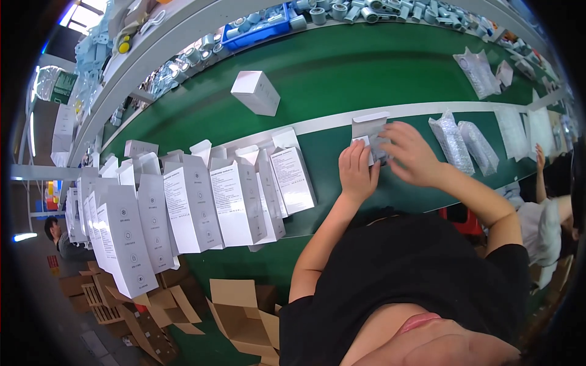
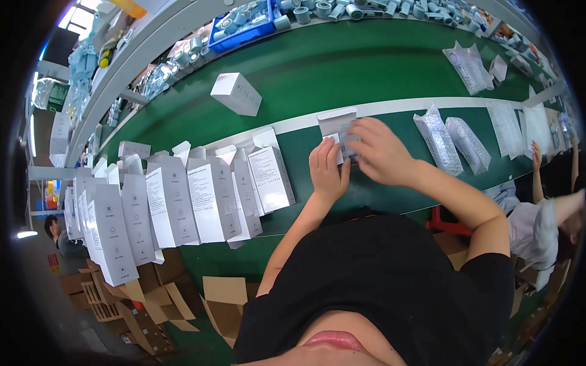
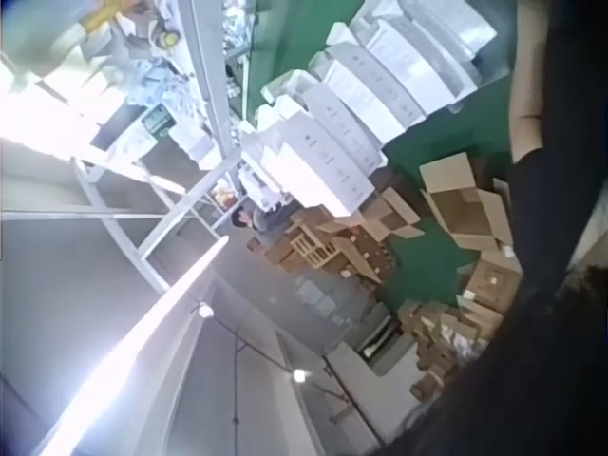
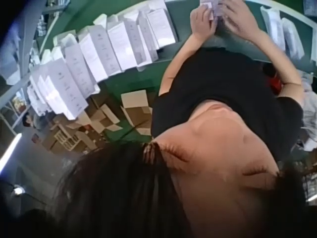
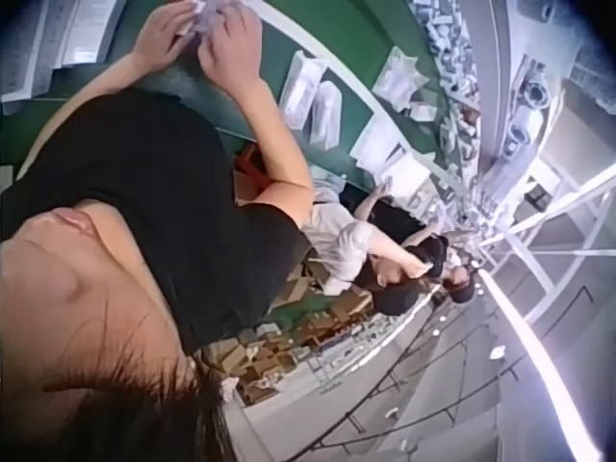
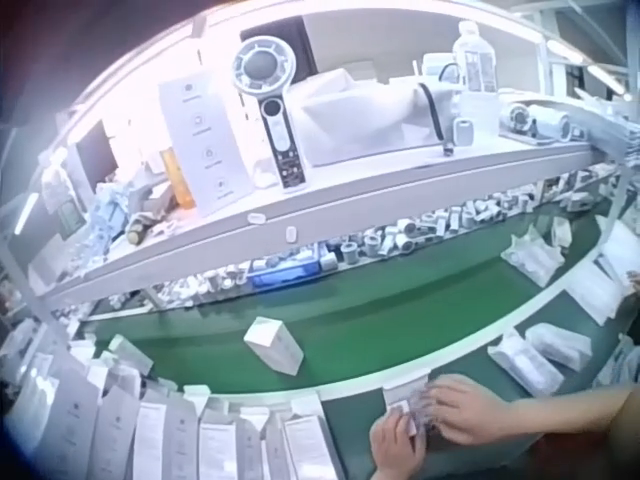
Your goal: The person packages electronic components by hand, placing them into plastic packaging, then inserting the packaged components and an instruction sheet into a cardboard box, and finally placing the cardboard box into a shipping carton.
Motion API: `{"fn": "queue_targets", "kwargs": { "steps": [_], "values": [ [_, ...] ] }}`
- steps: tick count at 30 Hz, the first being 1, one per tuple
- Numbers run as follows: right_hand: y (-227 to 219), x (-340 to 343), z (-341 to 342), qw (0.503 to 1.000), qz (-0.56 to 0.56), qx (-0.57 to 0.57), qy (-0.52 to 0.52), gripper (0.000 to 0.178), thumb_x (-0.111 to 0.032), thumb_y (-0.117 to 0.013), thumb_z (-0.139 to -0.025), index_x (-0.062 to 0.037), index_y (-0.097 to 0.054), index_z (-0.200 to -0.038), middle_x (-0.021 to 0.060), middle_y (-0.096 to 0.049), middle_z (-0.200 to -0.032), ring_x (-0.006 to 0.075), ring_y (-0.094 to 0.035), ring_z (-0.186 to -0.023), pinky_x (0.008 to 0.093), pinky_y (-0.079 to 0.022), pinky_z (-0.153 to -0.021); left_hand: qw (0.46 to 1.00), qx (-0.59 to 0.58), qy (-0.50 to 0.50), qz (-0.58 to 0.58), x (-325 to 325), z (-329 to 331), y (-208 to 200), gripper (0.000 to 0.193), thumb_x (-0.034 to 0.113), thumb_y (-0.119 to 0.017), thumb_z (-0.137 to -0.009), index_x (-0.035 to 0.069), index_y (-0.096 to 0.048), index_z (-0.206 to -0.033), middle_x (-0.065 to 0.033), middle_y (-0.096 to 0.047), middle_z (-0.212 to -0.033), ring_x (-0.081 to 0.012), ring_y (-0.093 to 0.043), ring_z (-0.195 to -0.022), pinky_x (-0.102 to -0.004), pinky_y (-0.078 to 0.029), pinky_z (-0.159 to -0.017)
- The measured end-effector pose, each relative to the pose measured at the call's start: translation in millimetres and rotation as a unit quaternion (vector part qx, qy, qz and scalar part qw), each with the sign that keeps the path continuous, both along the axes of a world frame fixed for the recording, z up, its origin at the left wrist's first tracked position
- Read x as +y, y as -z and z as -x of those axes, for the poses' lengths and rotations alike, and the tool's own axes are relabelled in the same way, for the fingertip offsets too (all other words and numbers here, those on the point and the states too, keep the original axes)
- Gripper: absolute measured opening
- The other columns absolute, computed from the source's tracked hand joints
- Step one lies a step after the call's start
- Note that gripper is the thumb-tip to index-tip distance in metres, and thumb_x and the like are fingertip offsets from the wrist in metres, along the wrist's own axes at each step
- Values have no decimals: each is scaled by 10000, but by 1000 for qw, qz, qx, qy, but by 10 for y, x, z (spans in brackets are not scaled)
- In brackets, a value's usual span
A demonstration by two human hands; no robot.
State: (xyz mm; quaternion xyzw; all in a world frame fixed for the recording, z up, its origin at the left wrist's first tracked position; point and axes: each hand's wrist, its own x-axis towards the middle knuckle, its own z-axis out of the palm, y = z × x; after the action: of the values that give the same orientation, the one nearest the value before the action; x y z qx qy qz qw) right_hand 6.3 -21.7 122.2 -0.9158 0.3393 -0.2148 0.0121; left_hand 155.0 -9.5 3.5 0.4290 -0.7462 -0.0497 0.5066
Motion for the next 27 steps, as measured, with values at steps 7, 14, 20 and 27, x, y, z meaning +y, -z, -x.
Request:
{"fn": "queue_targets", "kwargs": {
  "steps": [7,14,20,27],
  "values": [
    [408,421,-12,978,-17,-139,154,395,-101,-584,-667,-8,-525,-1046,134,-480,-1175,308,-443,-1098,395,-339,-933,1000,-4,30,-8,-2,-1,-38,430,151,-567,-736,19,-507,-1140,-156,-446,-1200,-316,-437,-1093,-393,-336,-924],
    [331,106,189,987,-67,-123,76,497,-76,-599,-659,-28,-492,-1141,135,-477,-1186,295,-470,-1065,364,-381,-887,993,-97,61,-20,14,-93,-137,461,205,-605,-731,74,-518,-1165,-164,-409,-1220,-330,-411,-1107,-404,-343,-915],
    [169,-327,-30,941,-139,-294,94,410,-4,-564,-669,-43,-540,-1077,114,-562,-1036,251,-540,-922,306,-431,-803,989,-129,67,-6,-3,-66,-94,616,209,-671,-681,40,-442,-1226,-184,-393,-1234,-343,-385,-1136,-408,-328,-944],
    [316,117,43,992,-129,-3,-12,375,-112,-583,-727,-47,-510,-1089,147,-504,-1138,281,-503,-1016,382,-394,-867,980,151,19,-128,-55,-30,122,945,171,-762,-573,-30,-212,-1315,-222,-367,-1258,-373,-400,-1134,-420,-327,-966]
  ]
}}
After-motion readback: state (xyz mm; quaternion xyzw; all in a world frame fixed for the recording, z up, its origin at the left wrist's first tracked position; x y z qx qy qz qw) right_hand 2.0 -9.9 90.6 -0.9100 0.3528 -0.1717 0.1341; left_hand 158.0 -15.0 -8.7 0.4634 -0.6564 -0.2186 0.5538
